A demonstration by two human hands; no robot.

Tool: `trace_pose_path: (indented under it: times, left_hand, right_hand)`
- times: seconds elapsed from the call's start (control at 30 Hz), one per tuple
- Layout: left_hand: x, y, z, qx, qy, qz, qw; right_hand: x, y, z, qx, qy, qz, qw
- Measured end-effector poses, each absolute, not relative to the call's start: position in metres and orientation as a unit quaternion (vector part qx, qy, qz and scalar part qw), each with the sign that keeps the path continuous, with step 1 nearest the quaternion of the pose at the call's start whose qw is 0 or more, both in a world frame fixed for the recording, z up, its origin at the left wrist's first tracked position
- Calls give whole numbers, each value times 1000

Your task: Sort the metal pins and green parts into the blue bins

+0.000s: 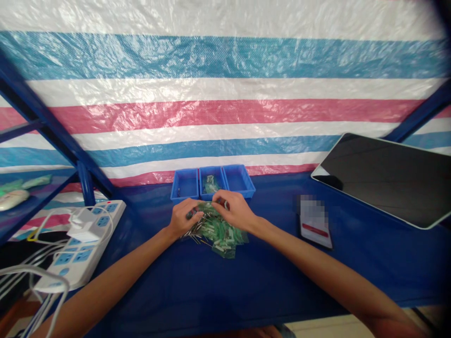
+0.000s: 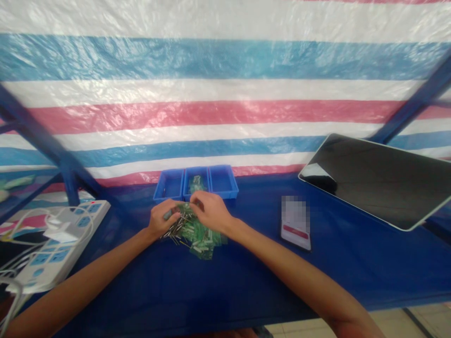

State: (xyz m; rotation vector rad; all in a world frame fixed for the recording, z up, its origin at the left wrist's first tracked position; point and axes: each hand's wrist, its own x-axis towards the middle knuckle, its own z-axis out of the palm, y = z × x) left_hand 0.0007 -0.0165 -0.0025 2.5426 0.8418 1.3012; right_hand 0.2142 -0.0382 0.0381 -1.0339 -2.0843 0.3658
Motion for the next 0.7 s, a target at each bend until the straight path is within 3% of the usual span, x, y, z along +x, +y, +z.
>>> trace_pose_path:
  times: [0.2,0.57,0.7]
  left_hand:
    - [4,-14,-8,841,303,449,17]
    - [3,-13,-18,818,329,471,2]
    - [0,-14,-16,832,308,462,19]
  right_hand:
    - [207,-37,12,-399,-752,204,484]
    - [203,-36,-14,-423,-770,178,444]
    - [202,-37,-17,-426,-737,225,474]
